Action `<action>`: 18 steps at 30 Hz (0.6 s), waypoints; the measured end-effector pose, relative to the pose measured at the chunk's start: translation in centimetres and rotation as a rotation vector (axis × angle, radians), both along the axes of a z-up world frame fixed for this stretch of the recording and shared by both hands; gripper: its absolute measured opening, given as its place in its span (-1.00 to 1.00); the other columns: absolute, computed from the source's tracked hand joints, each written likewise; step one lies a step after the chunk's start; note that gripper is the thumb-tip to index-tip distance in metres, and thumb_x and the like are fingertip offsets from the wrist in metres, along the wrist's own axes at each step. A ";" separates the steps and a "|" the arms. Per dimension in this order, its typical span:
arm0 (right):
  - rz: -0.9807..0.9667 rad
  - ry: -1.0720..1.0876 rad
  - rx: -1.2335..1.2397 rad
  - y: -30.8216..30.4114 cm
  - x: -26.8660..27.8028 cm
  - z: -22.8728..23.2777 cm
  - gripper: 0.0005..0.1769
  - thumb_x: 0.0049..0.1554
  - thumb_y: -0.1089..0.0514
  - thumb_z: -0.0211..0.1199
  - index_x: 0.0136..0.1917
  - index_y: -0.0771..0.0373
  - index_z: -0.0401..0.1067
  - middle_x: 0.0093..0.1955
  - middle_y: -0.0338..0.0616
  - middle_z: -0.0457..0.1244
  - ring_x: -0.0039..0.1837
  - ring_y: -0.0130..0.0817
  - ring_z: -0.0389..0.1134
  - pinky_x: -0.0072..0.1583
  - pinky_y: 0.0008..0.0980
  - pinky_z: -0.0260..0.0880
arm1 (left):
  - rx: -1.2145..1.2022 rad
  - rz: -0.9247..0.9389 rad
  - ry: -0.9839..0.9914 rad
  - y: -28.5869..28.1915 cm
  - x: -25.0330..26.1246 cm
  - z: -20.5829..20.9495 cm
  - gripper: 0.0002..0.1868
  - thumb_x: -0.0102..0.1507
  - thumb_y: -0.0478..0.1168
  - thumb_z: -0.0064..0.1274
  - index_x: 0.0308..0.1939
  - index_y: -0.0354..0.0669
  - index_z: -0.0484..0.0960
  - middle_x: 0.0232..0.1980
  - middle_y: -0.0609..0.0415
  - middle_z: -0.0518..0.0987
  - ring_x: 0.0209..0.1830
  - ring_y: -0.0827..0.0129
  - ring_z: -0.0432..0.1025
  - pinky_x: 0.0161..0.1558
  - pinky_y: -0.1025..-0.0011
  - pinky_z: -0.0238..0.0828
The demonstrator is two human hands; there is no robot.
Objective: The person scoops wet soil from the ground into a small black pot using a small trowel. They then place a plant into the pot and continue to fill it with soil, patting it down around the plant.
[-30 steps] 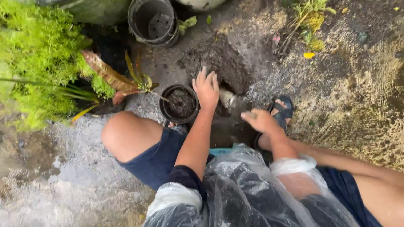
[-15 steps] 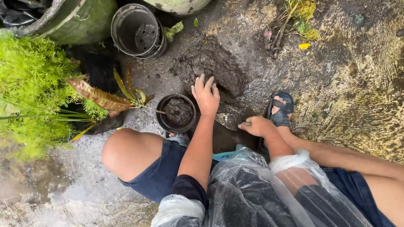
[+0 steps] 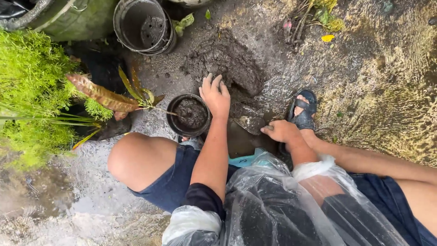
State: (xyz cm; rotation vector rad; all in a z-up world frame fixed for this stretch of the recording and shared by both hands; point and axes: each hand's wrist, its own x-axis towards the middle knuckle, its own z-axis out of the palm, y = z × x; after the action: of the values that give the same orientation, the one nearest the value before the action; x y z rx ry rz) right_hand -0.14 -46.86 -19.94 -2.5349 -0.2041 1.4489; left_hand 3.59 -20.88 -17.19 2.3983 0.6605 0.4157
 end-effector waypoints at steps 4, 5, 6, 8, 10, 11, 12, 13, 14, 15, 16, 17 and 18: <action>0.002 -0.032 0.002 1.7 1.2 2.6 -0.38 0.17 -0.48 -0.03 -0.18 0.05 0.51 -0.17 -0.17 0.42 0.08 -0.12 0.46 0.07 -0.17 0.44 | -0.026 -0.002 -0.012 -0.4 -0.3 1.1 -0.75 0.44 -0.30 -0.05 0.16 0.00 0.61 0.36 0.01 0.37 0.50 -0.11 0.21 0.45 -0.46 0.04; 0.002 -0.037 -0.019 2.1 1.6 3.1 -0.38 0.17 -0.48 -0.04 -0.11 0.01 0.54 -0.13 -0.16 0.44 0.11 -0.11 0.47 0.10 -0.13 0.44 | -0.061 0.005 -0.013 -0.3 -0.3 1.5 -0.76 0.44 -0.32 -0.07 0.15 -0.03 0.61 0.34 -0.01 0.38 0.50 -0.11 0.21 0.47 -0.46 0.00; 0.002 -0.037 -0.040 2.5 1.8 3.6 -0.38 0.17 -0.48 -0.05 -0.05 -0.02 0.57 -0.08 -0.16 0.45 0.13 -0.09 0.47 0.13 -0.09 0.44 | -0.097 0.013 -0.008 -0.2 -0.5 1.8 -0.77 0.45 -0.33 -0.09 0.13 -0.06 0.61 0.32 -0.03 0.40 0.49 -0.12 0.20 0.49 -0.45 -0.03; -0.012 -0.063 -0.035 3.8 2.5 4.2 -0.40 0.21 -0.46 -0.05 -0.03 -0.02 0.57 -0.09 -0.17 0.45 0.12 -0.09 0.47 0.12 -0.10 0.44 | -0.101 0.038 -0.010 0.2 -0.4 2.4 -0.76 0.45 -0.33 -0.09 0.14 -0.06 0.61 0.32 -0.02 0.40 0.49 -0.10 0.21 0.49 -0.45 -0.04; -0.024 -0.097 -0.027 4.6 3.2 3.6 -0.41 0.25 -0.43 -0.05 -0.02 -0.02 0.58 -0.10 -0.18 0.44 0.11 -0.08 0.47 0.11 -0.10 0.44 | -0.103 0.065 -0.021 0.6 -0.3 3.0 -0.76 0.45 -0.33 -0.09 0.14 -0.06 0.61 0.31 -0.02 0.41 0.49 -0.08 0.23 0.49 -0.45 -0.05; -0.032 -0.105 -0.021 4.7 3.4 2.7 -0.39 0.24 -0.46 -0.06 0.00 -0.01 0.57 -0.09 -0.17 0.44 0.12 -0.06 0.47 0.12 -0.08 0.44 | -0.107 0.068 -0.017 0.7 -0.3 3.3 -0.76 0.45 -0.32 -0.09 0.14 -0.05 0.61 0.31 0.00 0.41 0.49 -0.07 0.23 0.50 -0.45 -0.05; -0.037 -0.111 -0.013 4.9 3.4 1.8 -0.36 0.23 -0.48 -0.06 0.02 0.00 0.57 -0.07 -0.16 0.44 0.14 -0.03 0.46 0.12 -0.06 0.44 | -0.110 0.074 -0.010 0.8 -0.5 3.6 -0.77 0.45 -0.31 -0.08 0.14 -0.03 0.61 0.30 0.03 0.42 0.48 -0.05 0.23 0.50 -0.44 -0.06; -0.026 -0.114 -0.010 5.0 3.6 1.4 -0.36 0.23 -0.48 -0.06 0.02 0.00 0.57 -0.07 -0.16 0.44 0.14 -0.03 0.46 0.12 -0.06 0.44 | -0.107 0.085 -0.014 1.0 -0.7 3.5 -0.77 0.45 -0.31 -0.08 0.14 -0.03 0.61 0.30 0.03 0.42 0.48 -0.05 0.23 0.50 -0.44 -0.06; -0.052 -0.119 0.009 4.9 3.4 1.1 -0.35 0.21 -0.50 -0.05 -0.01 0.02 0.57 -0.07 -0.14 0.44 0.14 -0.02 0.46 0.12 -0.04 0.43 | -0.112 0.085 -0.011 1.0 -0.9 3.3 -0.77 0.45 -0.30 -0.07 0.14 -0.02 0.61 0.30 0.03 0.42 0.49 -0.05 0.23 0.50 -0.44 -0.06; -0.078 -0.124 0.029 4.7 3.3 0.8 -0.34 0.19 -0.51 -0.04 -0.04 0.03 0.57 -0.07 -0.12 0.44 0.15 -0.01 0.46 0.11 -0.03 0.43 | -0.118 0.085 -0.009 1.0 -1.1 3.2 -0.77 0.46 -0.29 -0.07 0.14 -0.01 0.61 0.29 0.03 0.42 0.49 -0.04 0.23 0.50 -0.43 -0.06; -0.074 -0.126 0.028 4.6 3.1 2.2 -0.34 0.19 -0.51 -0.04 -0.04 0.03 0.57 -0.07 -0.12 0.44 0.15 -0.01 0.46 0.11 -0.03 0.43 | -0.119 0.089 -0.010 1.0 -1.4 3.2 -0.77 0.46 -0.29 -0.07 0.14 -0.01 0.61 0.29 0.03 0.42 0.49 -0.04 0.23 0.50 -0.43 -0.06; -0.129 -0.072 0.051 4.6 2.9 3.5 -0.31 0.21 -0.50 -0.04 0.06 0.07 0.57 0.01 -0.07 0.43 0.19 -0.02 0.45 0.16 -0.03 0.42 | -0.115 0.077 -0.005 1.0 -1.7 3.1 -0.76 0.45 -0.30 -0.08 0.15 -0.03 0.61 0.28 0.02 0.42 0.48 -0.05 0.24 0.50 -0.44 -0.04; -0.179 -0.031 0.075 4.5 3.4 4.9 -0.26 0.22 -0.50 -0.03 0.16 0.12 0.58 0.10 -0.02 0.43 0.23 -0.03 0.43 0.21 -0.04 0.41 | -0.113 0.068 -0.014 1.1 -1.4 3.1 -0.75 0.45 -0.31 -0.10 0.15 -0.04 0.61 0.27 0.02 0.42 0.47 -0.06 0.25 0.49 -0.44 -0.03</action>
State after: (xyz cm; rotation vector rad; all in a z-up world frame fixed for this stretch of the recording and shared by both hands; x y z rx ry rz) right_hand 3.27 -42.31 -15.02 -2.4469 -0.0341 1.3104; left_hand 2.18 -19.82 -14.11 2.2701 0.7409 0.4117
